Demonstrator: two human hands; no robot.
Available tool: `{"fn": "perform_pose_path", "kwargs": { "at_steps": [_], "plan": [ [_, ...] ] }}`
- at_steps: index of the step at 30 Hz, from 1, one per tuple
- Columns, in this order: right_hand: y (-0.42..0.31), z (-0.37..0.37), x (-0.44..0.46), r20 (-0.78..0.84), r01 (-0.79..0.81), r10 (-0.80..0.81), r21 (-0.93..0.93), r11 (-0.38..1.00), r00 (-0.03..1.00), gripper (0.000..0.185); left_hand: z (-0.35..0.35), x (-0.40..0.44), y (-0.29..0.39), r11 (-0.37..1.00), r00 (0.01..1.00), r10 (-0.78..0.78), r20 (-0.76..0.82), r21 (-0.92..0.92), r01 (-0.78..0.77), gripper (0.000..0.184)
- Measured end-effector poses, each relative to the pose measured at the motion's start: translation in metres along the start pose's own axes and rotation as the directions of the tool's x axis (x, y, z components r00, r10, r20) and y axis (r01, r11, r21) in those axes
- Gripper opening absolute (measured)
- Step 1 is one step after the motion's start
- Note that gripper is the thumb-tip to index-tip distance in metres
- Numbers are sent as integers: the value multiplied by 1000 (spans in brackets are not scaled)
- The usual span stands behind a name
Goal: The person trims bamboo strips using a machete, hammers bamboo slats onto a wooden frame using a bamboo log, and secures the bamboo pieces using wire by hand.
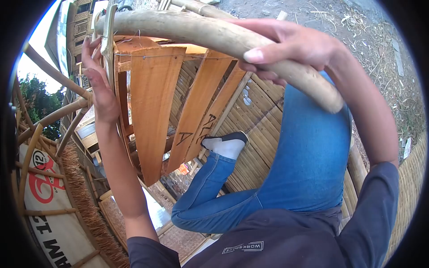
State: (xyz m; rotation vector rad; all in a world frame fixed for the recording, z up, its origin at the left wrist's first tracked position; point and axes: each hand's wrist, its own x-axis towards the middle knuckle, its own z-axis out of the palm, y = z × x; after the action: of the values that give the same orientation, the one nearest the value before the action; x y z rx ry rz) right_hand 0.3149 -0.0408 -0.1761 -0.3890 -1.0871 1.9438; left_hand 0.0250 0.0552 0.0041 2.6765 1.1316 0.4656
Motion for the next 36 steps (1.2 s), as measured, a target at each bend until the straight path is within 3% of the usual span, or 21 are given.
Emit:
{"fn": "perform_pose_path", "kwargs": {
  "at_steps": [2,4,7,11,12,14,18,19,20,22,23,27,30,31,32,34,36],
  "plan": [
    [-8,-17,15,-61,-79,65,-267,960,996,86,-1,-1,2,1000,1000,-16,-5,17,16,88],
    [-12,-29,26,-111,-99,57,-419,903,992,82,2,-2,4,997,994,-60,-89,41,64,90],
    [-19,-24,36,-379,-322,163,-405,856,911,67,4,-1,11,994,976,-98,-194,22,104,90],
    [-41,-15,40,-336,-345,177,-552,759,925,58,7,-1,12,991,943,-137,-304,-43,130,101],
    [-40,-24,40,-246,-311,204,-564,765,948,57,6,-1,10,991,937,-133,-322,-57,121,100],
    [-36,-48,45,-61,-240,252,-578,780,966,56,5,-2,7,992,935,-125,-332,-67,109,98],
    [-41,-44,36,-80,-342,352,-509,790,932,52,6,-1,4,993,940,-112,-322,-65,97,97],
    [-31,-55,37,-80,-266,265,-533,803,961,52,6,-1,4,993,938,-113,-329,-66,96,97],
    [-33,-60,36,-126,-345,322,-396,851,938,54,7,-2,5,993,939,-113,-325,-69,96,97],
    [-32,-70,37,-222,-313,245,-359,879,944,57,7,-2,7,993,941,-113,-319,-67,96,97],
    [-33,-72,31,-210,-280,205,-437,855,956,58,7,-4,8,992,943,-119,-311,-73,101,96],
    [-47,-50,22,-179,-381,336,-445,811,925,62,6,-2,6,991,948,-121,-295,-96,96,94],
    [-46,-61,24,-231,-413,365,-210,886,902,63,5,-2,3,993,953,-105,-285,-83,85,94],
    [-52,-35,10,-273,-356,261,-398,846,926,34,4,-3,3,994,955,-105,-276,-71,89,94],
    [-55,-46,10,14,-332,374,-431,839,927,36,3,-3,4,995,960,-94,-264,-54,83,94],
    [-53,-38,3,-82,-347,343,-387,854,936,38,1,-5,7,997,966,-82,-247,-23,79,94],
    [-53,-29,-4,-417,-394,232,-359,846,879,42,1,-4,5,998,969,-69,-235,-19,67,93]
  ]
}}
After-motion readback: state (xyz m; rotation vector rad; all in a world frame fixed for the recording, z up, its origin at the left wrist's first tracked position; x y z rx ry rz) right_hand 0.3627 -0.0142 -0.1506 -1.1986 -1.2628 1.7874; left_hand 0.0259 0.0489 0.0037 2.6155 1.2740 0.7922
